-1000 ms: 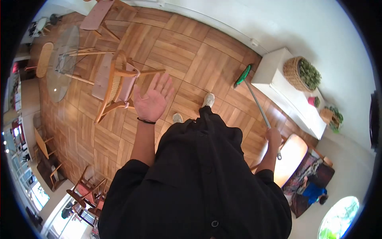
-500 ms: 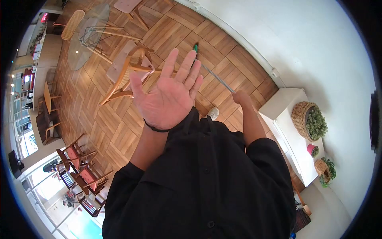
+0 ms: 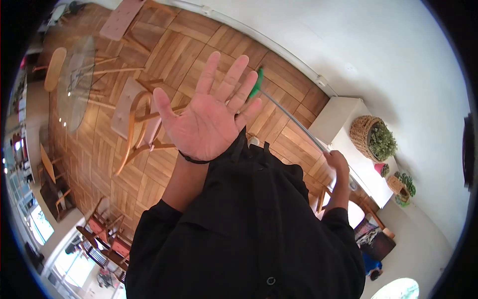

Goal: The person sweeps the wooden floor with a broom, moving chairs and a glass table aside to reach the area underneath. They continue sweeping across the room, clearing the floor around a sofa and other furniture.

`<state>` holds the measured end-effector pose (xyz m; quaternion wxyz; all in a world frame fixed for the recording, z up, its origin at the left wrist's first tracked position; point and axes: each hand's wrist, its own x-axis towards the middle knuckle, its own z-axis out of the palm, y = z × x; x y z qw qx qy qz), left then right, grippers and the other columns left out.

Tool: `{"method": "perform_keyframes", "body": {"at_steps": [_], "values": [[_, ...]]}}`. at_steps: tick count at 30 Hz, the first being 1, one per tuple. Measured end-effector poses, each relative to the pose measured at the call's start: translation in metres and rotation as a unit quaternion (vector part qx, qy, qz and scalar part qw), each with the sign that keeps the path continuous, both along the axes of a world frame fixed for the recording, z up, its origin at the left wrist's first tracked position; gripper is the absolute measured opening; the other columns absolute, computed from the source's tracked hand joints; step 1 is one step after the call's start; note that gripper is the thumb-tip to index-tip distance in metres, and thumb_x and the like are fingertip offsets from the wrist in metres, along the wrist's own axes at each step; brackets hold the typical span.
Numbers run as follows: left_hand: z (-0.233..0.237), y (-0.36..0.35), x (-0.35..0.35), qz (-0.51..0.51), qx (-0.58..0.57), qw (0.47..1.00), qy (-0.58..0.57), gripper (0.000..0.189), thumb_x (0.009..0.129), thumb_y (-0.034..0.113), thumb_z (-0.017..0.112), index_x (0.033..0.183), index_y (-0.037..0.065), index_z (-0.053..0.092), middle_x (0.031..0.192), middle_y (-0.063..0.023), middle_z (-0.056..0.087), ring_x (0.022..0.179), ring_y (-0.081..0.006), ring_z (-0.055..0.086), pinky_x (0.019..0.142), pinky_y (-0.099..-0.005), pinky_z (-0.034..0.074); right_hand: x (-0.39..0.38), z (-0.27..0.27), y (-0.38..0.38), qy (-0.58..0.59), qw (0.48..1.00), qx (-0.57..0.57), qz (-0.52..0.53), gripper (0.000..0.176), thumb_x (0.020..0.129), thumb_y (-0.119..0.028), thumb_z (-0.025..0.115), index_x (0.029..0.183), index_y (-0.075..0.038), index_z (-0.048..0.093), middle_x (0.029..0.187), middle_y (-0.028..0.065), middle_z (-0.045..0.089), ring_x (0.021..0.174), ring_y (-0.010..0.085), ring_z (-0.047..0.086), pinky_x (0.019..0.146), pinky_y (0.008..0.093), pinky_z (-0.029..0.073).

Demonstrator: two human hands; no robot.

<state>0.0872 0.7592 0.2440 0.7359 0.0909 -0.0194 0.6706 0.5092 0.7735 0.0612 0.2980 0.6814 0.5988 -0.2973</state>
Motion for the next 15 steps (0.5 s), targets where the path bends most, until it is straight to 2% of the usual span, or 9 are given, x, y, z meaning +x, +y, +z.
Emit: {"method": "perform_keyframes", "body": {"at_steps": [5,8,9,13,15], "values": [[-0.004,0.067,-0.028,-0.066,0.012,0.997,-0.025,0.091,0.082,0.066,0.039,0.143,0.019,-0.011,0.148,-0.0120,-0.019,0.136,-0.0341,-0.014,0.107,-0.0572,-0.003,-0.016,0.044,0.012,-0.146,0.985,0.024,-0.086,0.046,0.087,-0.041,0.050,0.096,0.002,0.063,0.099,0.0238,0.062,0.097,0.0365,0.059,0.083,0.0434,0.046],[-0.007,0.098,-0.050,-0.072,0.004,0.997,-0.030,0.091,0.082,0.067,0.037,0.143,0.020,-0.012,0.148,-0.0122,-0.019,0.136,-0.0344,-0.013,0.107,-0.0574,-0.003,-0.035,0.034,0.029,-0.182,0.978,0.032,-0.095,0.043,0.087,-0.043,0.048,0.097,-0.003,0.063,0.099,0.0197,0.063,0.094,0.0347,0.060,0.079,0.0444,0.048],[-0.009,0.108,-0.058,-0.071,0.002,0.997,-0.025,0.091,0.082,0.068,0.037,0.142,0.020,-0.012,0.148,-0.0122,-0.019,0.136,-0.0344,-0.013,0.107,-0.0575,-0.003,-0.047,0.031,0.037,-0.173,0.978,0.046,-0.105,0.039,0.087,-0.039,0.049,0.093,-0.003,0.064,0.096,0.0200,0.064,0.091,0.0347,0.061,0.077,0.0441,0.049],[-0.018,0.134,-0.092,-0.056,-0.016,0.998,-0.017,0.089,0.081,0.070,0.034,0.144,0.020,-0.007,0.149,-0.0139,-0.014,0.137,-0.0326,-0.010,0.109,-0.0521,-0.002,-0.104,0.017,0.071,-0.141,0.988,0.038,-0.047,0.035,0.088,-0.033,0.047,0.085,-0.003,0.065,0.095,0.0190,0.064,0.090,0.0348,0.061,0.073,0.0441,0.050],[-0.040,0.137,-0.108,-0.039,-0.085,0.995,0.045,0.084,0.085,0.063,0.036,0.144,0.017,-0.002,0.149,-0.0164,-0.001,0.138,-0.0319,0.001,0.110,-0.0459,0.005,-0.140,0.016,0.090,-0.100,0.995,0.008,0.025,0.038,0.088,-0.037,0.047,0.091,-0.004,0.064,0.098,0.0189,0.063,0.092,0.0354,0.061,0.077,0.0444,0.049]]}}
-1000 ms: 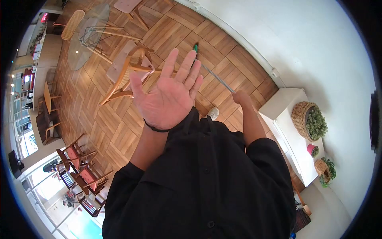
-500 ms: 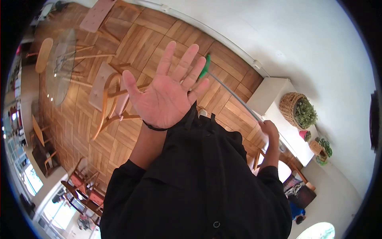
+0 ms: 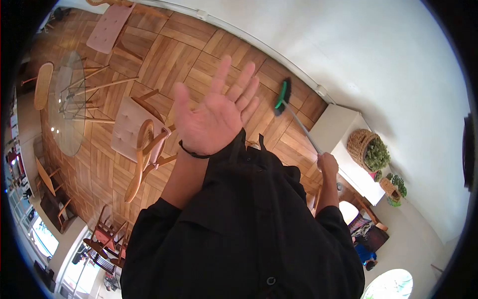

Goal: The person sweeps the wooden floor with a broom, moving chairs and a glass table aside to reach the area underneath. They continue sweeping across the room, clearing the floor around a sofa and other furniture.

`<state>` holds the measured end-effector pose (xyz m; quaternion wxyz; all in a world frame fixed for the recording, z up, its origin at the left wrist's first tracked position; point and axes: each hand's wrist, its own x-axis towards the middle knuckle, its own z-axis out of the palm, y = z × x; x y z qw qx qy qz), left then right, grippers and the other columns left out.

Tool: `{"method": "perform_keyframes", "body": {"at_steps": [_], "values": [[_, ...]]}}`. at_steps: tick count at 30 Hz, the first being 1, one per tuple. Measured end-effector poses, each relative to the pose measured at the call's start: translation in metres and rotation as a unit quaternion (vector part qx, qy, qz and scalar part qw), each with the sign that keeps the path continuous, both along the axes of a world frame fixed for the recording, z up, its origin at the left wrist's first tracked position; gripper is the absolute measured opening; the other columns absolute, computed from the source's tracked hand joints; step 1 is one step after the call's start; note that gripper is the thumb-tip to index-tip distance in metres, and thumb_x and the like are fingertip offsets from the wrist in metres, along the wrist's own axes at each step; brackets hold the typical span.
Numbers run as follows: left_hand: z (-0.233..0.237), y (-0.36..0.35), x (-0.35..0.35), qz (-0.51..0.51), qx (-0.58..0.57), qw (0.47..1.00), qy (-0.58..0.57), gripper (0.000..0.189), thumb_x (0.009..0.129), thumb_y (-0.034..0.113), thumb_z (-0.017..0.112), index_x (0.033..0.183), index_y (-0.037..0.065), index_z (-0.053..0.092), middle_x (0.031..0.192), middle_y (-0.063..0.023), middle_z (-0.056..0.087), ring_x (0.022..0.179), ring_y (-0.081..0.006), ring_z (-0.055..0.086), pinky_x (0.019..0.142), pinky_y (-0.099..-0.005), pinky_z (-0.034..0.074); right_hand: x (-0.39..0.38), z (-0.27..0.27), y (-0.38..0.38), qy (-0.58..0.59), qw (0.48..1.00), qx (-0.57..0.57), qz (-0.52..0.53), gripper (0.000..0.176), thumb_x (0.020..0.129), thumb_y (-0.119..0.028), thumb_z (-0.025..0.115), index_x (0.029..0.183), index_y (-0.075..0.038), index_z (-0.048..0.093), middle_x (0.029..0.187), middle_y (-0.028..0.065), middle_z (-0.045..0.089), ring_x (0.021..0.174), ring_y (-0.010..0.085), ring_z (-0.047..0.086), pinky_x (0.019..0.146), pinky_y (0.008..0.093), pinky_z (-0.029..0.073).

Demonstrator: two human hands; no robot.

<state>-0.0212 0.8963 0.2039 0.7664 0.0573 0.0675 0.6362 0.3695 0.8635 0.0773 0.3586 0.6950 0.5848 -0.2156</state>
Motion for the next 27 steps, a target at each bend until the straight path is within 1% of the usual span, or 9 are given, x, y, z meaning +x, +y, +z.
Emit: {"method": "perform_keyframes", "body": {"at_steps": [2,5,7,11,13,16,22,24,27], "values": [[-0.040,-0.011,-0.013,0.004,-0.073,0.981,0.178,0.076,0.089,0.054,0.038,0.144,0.011,0.005,0.144,-0.0184,0.019,0.134,-0.0295,0.019,0.110,-0.0386,0.015,-0.030,-0.020,0.018,0.036,0.998,0.001,0.044,0.038,0.088,-0.039,0.048,0.093,-0.005,0.064,0.098,0.0184,0.063,0.092,0.0355,0.060,0.078,0.0445,0.048],[-0.110,-0.054,-0.027,-0.070,-0.291,0.832,0.468,0.061,0.094,0.034,0.041,0.141,0.003,0.017,0.125,-0.0159,0.049,0.117,-0.0235,0.047,0.103,-0.0324,0.030,-0.107,-0.044,0.051,0.062,0.996,-0.020,0.066,0.034,0.088,-0.034,0.048,0.089,-0.005,0.064,0.092,0.0172,0.064,0.089,0.0347,0.061,0.077,0.0439,0.048],[-0.163,-0.101,-0.036,-0.087,-0.423,0.818,0.381,0.054,0.094,0.032,0.042,0.137,0.006,0.026,0.118,-0.0127,0.055,0.108,-0.0195,0.053,0.095,-0.0309,0.037,-0.155,-0.080,0.065,0.126,0.979,0.002,0.160,0.032,0.087,-0.032,0.048,0.090,-0.006,0.066,0.090,0.0164,0.065,0.089,0.0334,0.061,0.076,0.0431,0.049],[-0.177,-0.161,-0.052,-0.046,-0.517,0.778,0.353,0.045,0.093,0.033,0.044,0.131,0.010,0.037,0.115,-0.0106,0.056,0.101,-0.0174,0.055,0.083,-0.0280,0.041,-0.279,-0.154,0.097,0.226,0.943,-0.050,0.238,0.029,0.085,-0.023,0.046,0.095,-0.004,0.066,0.099,0.0157,0.064,0.093,0.0321,0.062,0.077,0.0431,0.049],[-0.182,-0.184,-0.056,0.018,-0.517,0.781,0.349,0.044,0.093,0.036,0.044,0.129,0.012,0.040,0.115,-0.0102,0.057,0.099,-0.0171,0.055,0.079,-0.0273,0.041,-0.330,-0.141,0.107,0.246,0.955,-0.088,0.142,0.029,0.082,-0.025,0.052,0.100,-0.007,0.066,0.104,0.0161,0.064,0.098,0.0313,0.060,0.079,0.0414,0.049],[-0.173,-0.205,-0.061,0.110,-0.525,0.766,0.354,0.042,0.092,0.036,0.044,0.126,0.013,0.044,0.115,-0.0099,0.057,0.101,-0.0182,0.055,0.080,-0.0286,0.041,-0.361,-0.109,0.125,0.257,0.940,-0.153,0.167,0.030,0.083,-0.026,0.052,0.101,-0.006,0.065,0.105,0.0161,0.063,0.100,0.0322,0.059,0.080,0.0424,0.048],[-0.225,-0.264,-0.031,0.161,-0.629,0.726,0.226,0.056,0.090,0.044,0.042,0.132,0.009,0.031,0.118,-0.0119,0.054,0.106,-0.0228,0.053,0.086,-0.0366,0.039,-0.242,-0.068,0.153,0.279,0.941,-0.076,0.178,0.048,0.087,-0.044,0.043,0.109,-0.006,0.060,0.110,0.0187,0.060,0.104,0.0355,0.055,0.088,0.0444,0.042],[-0.241,-0.265,-0.012,0.151,-0.659,0.718,0.163,0.060,0.089,0.044,0.043,0.134,0.007,0.027,0.119,-0.0130,0.053,0.106,-0.0246,0.052,0.088,-0.0385,0.039,-0.166,-0.088,0.159,0.267,0.950,-0.053,0.155,0.048,0.088,-0.044,0.042,0.106,-0.004,0.061,0.108,0.0199,0.060,0.103,0.0369,0.055,0.088,0.0454,0.041],[-0.265,-0.257,0.009,0.132,-0.691,0.700,0.123,0.066,0.088,0.042,0.046,0.137,0.005,0.021,0.121,-0.0153,0.052,0.107,-0.0275,0.051,0.090,-0.0403,0.040,-0.059,-0.050,0.166,0.210,0.968,-0.059,0.121,0.048,0.089,-0.043,0.041,0.095,0.000,0.062,0.099,0.0225,0.061,0.097,0.0385,0.056,0.083,0.0479,0.043]]}}
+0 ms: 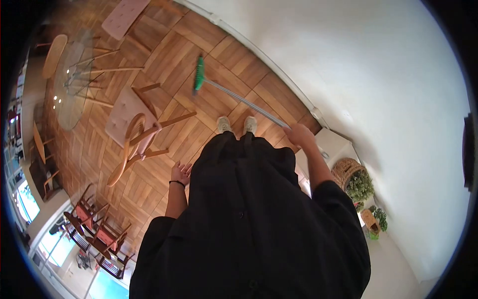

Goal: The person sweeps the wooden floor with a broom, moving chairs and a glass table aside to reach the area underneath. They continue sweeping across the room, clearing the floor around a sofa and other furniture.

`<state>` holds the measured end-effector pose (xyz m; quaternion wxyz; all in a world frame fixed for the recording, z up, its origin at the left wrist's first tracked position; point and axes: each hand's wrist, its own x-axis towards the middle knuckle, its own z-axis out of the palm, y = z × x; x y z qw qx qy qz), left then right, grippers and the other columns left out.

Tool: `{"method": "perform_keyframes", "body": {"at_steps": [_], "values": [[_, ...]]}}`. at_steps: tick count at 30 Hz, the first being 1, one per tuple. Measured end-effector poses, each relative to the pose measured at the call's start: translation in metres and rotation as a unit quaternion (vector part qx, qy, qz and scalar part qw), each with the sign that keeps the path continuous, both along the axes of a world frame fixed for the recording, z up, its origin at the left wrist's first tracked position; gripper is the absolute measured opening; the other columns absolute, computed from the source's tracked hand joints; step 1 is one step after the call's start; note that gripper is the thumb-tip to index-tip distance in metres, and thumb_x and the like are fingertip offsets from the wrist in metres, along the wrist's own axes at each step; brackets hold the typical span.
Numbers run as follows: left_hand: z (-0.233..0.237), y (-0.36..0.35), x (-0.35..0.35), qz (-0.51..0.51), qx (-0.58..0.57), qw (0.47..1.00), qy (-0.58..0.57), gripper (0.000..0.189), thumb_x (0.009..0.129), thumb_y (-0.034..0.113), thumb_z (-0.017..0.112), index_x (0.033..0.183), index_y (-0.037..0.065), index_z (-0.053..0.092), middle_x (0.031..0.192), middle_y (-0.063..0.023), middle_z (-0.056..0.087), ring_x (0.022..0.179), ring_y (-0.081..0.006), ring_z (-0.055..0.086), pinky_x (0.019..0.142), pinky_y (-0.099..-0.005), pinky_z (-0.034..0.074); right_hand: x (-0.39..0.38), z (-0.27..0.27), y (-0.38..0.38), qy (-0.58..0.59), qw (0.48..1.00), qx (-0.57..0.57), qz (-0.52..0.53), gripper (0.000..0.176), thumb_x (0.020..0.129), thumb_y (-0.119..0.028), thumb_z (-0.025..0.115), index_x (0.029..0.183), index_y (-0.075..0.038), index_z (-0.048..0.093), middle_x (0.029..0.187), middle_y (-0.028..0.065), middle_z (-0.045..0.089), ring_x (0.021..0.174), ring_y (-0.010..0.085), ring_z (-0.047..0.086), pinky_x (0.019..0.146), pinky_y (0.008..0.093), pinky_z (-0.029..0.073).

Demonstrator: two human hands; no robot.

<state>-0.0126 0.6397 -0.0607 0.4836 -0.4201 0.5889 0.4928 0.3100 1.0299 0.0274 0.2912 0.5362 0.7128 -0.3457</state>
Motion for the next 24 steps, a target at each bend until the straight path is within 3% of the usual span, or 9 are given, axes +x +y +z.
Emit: {"method": "perform_keyframes", "body": {"at_steps": [6,11,14,17,20,24], "values": [[-0.002,0.034,-0.006,-0.027,0.021,0.998,0.056,0.074,0.086,0.046,0.048,0.140,0.005,0.015,0.118,-0.0160,0.053,0.107,-0.0281,0.051,0.090,-0.0415,0.040,0.164,0.058,-0.019,-0.147,0.987,0.053,-0.031,0.047,0.090,-0.041,0.042,0.088,0.001,0.063,0.093,0.0245,0.061,0.093,0.0402,0.057,0.081,0.0484,0.044],[0.013,0.043,-0.038,-0.092,0.013,0.988,0.123,0.079,0.084,0.050,0.049,0.140,0.007,0.014,0.116,-0.0121,0.054,0.107,-0.0236,0.051,0.090,-0.0383,0.035,0.176,0.093,-0.027,-0.236,0.965,0.049,-0.098,0.047,0.089,-0.041,0.043,0.095,0.001,0.063,0.100,0.0244,0.060,0.097,0.0396,0.057,0.085,0.0478,0.044],[0.016,0.042,-0.053,-0.046,0.004,0.992,0.115,0.082,0.083,0.050,0.050,0.141,0.008,0.011,0.118,-0.0118,0.053,0.106,-0.0231,0.051,0.090,-0.0381,0.035,0.168,0.061,-0.033,-0.247,0.964,0.019,-0.097,0.046,0.089,-0.040,0.043,0.103,0.001,0.061,0.103,0.0244,0.060,0.100,0.0394,0.057,0.087,0.0474,0.044],[0.014,0.037,-0.069,0.021,0.004,0.991,0.133,0.082,0.084,0.056,0.043,0.142,0.009,0.010,0.124,-0.0130,0.049,0.111,-0.0246,0.049,0.090,-0.0381,0.035,0.126,0.022,-0.037,-0.202,0.976,0.035,-0.073,0.042,0.089,-0.038,0.045,0.094,-0.001,0.064,0.098,0.0232,0.062,0.095,0.0389,0.059,0.081,0.0460,0.046],[-0.009,0.008,-0.093,0.164,0.046,0.971,0.169,0.088,0.081,0.067,0.034,0.143,0.011,0.006,0.131,-0.0145,0.044,0.118,-0.0272,0.046,0.092,-0.0386,0.035,0.063,-0.001,-0.018,-0.162,0.985,0.039,-0.053,0.043,0.090,-0.038,0.043,0.093,-0.001,0.064,0.096,0.0220,0.062,0.094,0.0387,0.059,0.081,0.0463,0.046],[-0.039,-0.037,-0.145,0.283,0.030,0.922,0.261,0.100,0.073,0.078,0.029,0.143,0.013,-0.002,0.135,-0.0161,0.039,0.121,-0.0297,0.043,0.095,-0.0389,0.034,-0.068,-0.018,0.024,-0.098,0.994,0.037,-0.012,0.044,0.091,-0.038,0.040,0.095,-0.001,0.063,0.098,0.0204,0.062,0.095,0.0376,0.058,0.081,0.0473,0.046]]}}
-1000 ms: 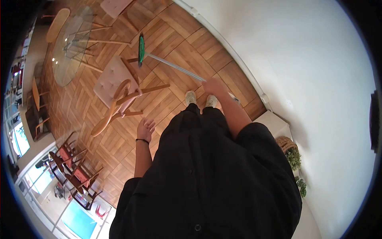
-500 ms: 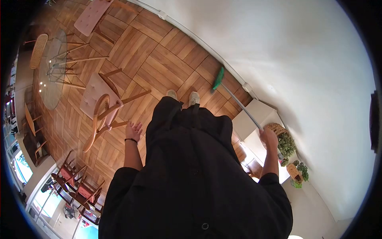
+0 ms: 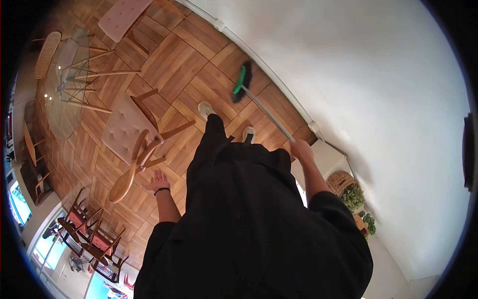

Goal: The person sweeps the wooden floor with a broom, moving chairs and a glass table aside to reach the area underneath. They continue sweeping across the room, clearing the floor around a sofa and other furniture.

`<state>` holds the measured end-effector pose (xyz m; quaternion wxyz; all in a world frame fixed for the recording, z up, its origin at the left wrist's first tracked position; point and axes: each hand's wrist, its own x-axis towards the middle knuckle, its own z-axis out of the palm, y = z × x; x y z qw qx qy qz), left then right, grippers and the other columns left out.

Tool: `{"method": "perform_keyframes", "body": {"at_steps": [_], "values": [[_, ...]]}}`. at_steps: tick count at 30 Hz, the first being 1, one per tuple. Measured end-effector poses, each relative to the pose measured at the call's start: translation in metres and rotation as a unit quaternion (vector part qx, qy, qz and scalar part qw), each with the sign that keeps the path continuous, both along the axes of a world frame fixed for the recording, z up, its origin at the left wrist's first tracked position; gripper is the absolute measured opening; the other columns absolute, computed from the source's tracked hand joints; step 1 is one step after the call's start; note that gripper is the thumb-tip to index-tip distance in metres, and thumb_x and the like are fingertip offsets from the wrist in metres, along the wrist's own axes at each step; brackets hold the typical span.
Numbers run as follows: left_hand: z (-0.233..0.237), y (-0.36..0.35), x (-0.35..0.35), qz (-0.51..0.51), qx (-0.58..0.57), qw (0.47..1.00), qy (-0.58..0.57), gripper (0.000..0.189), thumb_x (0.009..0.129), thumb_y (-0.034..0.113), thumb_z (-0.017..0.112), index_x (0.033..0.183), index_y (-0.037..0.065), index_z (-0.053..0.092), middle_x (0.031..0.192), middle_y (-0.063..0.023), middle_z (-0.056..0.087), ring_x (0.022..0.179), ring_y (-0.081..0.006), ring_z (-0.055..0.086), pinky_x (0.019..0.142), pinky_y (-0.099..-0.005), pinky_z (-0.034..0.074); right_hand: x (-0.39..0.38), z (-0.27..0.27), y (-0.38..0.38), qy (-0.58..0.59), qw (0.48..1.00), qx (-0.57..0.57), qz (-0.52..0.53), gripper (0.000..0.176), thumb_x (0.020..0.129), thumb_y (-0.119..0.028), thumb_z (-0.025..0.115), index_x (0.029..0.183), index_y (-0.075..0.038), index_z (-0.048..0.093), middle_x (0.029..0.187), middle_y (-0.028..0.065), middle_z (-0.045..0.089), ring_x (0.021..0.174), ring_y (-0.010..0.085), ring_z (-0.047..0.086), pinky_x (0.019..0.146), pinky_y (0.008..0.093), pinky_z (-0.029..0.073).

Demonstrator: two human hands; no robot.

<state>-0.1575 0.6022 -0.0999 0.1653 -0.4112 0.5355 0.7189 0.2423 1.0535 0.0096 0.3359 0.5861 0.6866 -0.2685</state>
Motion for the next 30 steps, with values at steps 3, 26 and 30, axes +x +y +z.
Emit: {"method": "perform_keyframes", "body": {"at_steps": [3,26,30], "values": [[0.051,0.020,-0.037,0.159,-0.029,0.987,0.007,0.103,0.071,0.080,0.032,0.140,0.009,0.007,0.127,-0.0154,0.043,0.115,-0.0281,0.046,0.095,-0.0385,0.034,-0.106,-0.072,0.026,0.038,0.995,-0.012,0.097,0.043,0.093,-0.035,0.035,0.099,-0.003,0.062,0.104,0.0195,0.061,0.096,0.0354,0.059,0.081,0.0455,0.047],[-0.001,0.032,-0.121,-0.036,-0.248,0.962,-0.110,0.059,0.085,0.049,0.046,0.128,0.009,0.039,0.121,-0.0163,0.046,0.111,-0.0317,0.046,0.099,-0.0480,0.030,0.133,0.154,-0.104,-0.180,0.959,-0.004,-0.221,0.048,0.087,-0.045,0.047,0.096,-0.001,0.064,0.099,0.0228,0.062,0.096,0.0365,0.059,0.084,0.0455,0.046],[0.028,0.057,-0.098,-0.199,-0.301,0.928,-0.090,0.063,0.083,0.051,0.047,0.129,0.009,0.036,0.123,-0.0180,0.043,0.113,-0.0334,0.042,0.099,-0.0487,0.028,0.199,0.139,-0.137,-0.220,0.935,0.051,-0.272,0.036,0.085,-0.037,0.052,0.095,-0.006,0.066,0.097,0.0159,0.065,0.092,0.0327,0.062,0.079,0.0428,0.049]]}}
